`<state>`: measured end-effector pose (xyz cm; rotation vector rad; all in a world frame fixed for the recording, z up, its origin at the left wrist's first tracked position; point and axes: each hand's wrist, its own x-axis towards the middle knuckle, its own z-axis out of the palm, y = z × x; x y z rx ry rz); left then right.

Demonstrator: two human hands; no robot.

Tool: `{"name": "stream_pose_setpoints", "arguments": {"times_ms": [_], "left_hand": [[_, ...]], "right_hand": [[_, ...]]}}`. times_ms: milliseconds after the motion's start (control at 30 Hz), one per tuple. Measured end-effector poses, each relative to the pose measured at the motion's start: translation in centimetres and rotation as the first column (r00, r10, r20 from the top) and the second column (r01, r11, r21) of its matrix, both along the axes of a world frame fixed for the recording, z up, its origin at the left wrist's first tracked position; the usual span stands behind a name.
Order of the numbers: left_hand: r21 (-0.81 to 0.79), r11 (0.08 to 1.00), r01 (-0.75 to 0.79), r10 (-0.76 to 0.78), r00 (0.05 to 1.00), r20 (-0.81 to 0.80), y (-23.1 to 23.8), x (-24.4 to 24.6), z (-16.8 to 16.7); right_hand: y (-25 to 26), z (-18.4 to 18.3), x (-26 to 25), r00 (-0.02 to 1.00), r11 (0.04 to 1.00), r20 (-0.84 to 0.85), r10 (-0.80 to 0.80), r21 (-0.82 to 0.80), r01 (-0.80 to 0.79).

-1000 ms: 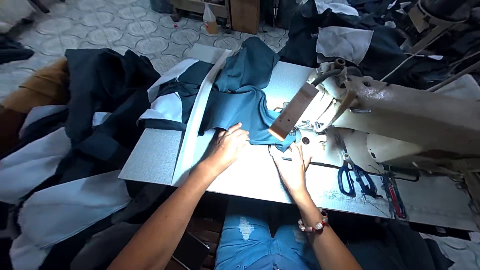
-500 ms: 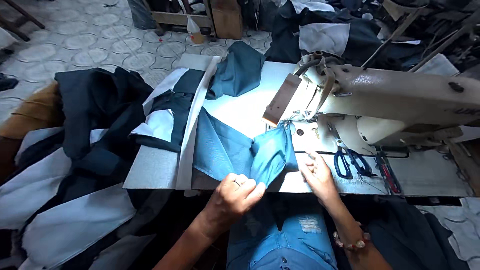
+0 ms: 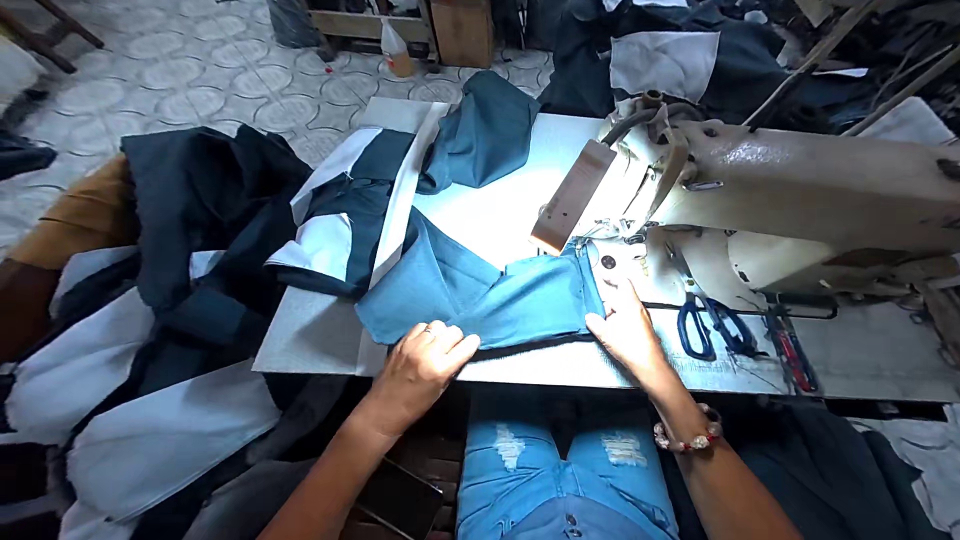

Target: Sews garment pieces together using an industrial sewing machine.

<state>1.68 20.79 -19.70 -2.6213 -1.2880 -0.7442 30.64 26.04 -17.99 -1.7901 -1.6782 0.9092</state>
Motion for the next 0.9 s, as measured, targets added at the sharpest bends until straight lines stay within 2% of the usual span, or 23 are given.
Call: {"name": "stream_pose_setpoints", "arguments": {"times_ms": [100, 167, 200, 233, 300, 333, 367, 400, 433, 500, 600, 667, 700, 767, 833, 900], "left_hand": [[-0.118, 0.983, -0.141, 0.144, 0.989, 0.017, 0.0, 4.0, 0.4], [-0.121, 0.991, -0.057, 0.068, 0.994, 0.084, 0.6, 7.8, 0.1], [-0.082, 0.997, 0.012, -0.002, 0.993, 0.116, 1.7, 9.5, -0.6], [-0.031, 0.997, 0.067, -0.062, 0.987, 0.147, 3.2, 11.0, -1.4], [0.095, 0.990, 0.103, -0.122, 0.966, 0.229, 6.4, 12.8, -2.6], [0.159, 0.983, 0.092, -0.132, 0.957, 0.259, 7.8, 13.2, -2.7], [0.222, 0.972, 0.079, -0.140, 0.953, 0.270, 9.1, 13.4, -2.5], [0.272, 0.958, 0.088, -0.162, 0.951, 0.262, 10.0, 13.3, -2.2], [0.297, 0.948, 0.115, -0.185, 0.957, 0.221, 10.5, 13.2, -1.9], [0.232, 0.946, 0.226, -0.257, 0.960, 0.110, 10.4, 12.5, -1.5], [-0.142, 0.909, 0.393, -0.396, 0.918, 0.005, 9.6, 11.3, -1.3], [-0.266, 0.891, 0.367, -0.378, 0.926, 0.010, 9.0, 10.9, -1.5], [-0.290, 0.895, 0.340, -0.352, 0.936, 0.013, 8.7, 10.8, -1.6], [-0.305, 0.906, 0.295, -0.289, 0.955, 0.064, 8.1, 11.0, -1.9], [-0.254, 0.928, 0.271, -0.252, 0.962, 0.108, 7.9, 11.2, -2.5], [-0.291, 0.925, 0.246, -0.226, 0.969, 0.103, 7.7, 11.0, -2.4]], "right_hand": [[-0.9, 0.2, -0.5, 0.998, 0.998, -0.036, -0.054, -0.026, 0.053], [-1.2, -0.7, -1.1, 0.946, 0.993, -0.303, -0.118, -0.009, 0.121], [-1.3, -0.9, -1.7, 0.853, 0.982, -0.489, -0.181, -0.048, 0.181], [-1.4, -0.5, -2.3, 0.715, 0.965, -0.650, -0.256, -0.131, 0.227], [-1.4, 0.7, -3.2, 0.421, 0.912, -0.811, -0.405, -0.326, 0.250], [-1.3, 1.0, -3.4, 0.320, 0.891, -0.836, -0.446, -0.380, 0.247], [-1.3, 1.2, -3.5, 0.263, 0.880, -0.846, -0.464, -0.405, 0.249], [-1.4, 1.2, -3.4, 0.258, 0.876, -0.845, -0.469, -0.408, 0.257], [-1.4, 1.1, -3.0, 0.296, 0.878, -0.833, -0.467, -0.397, 0.266], [-1.4, 0.8, -2.0, 0.487, 0.898, -0.755, -0.439, -0.350, 0.267], [-0.9, 0.0, -0.3, 0.805, 0.948, -0.521, -0.284, -0.279, 0.154], [-0.6, 0.3, 0.2, 0.968, 0.974, -0.223, -0.116, -0.214, 0.068], [-0.5, 0.8, 0.2, 0.998, 0.982, -0.042, -0.046, -0.185, 0.037], [-0.7, 1.2, -0.2, 0.989, 0.992, 0.147, 0.001, -0.126, 0.018], [-1.0, 0.8, -0.7, 0.977, 0.998, 0.211, -0.008, -0.056, 0.020], [-1.5, -0.4, -0.9, 0.973, 0.996, 0.230, -0.028, 0.092, 0.007]]}}
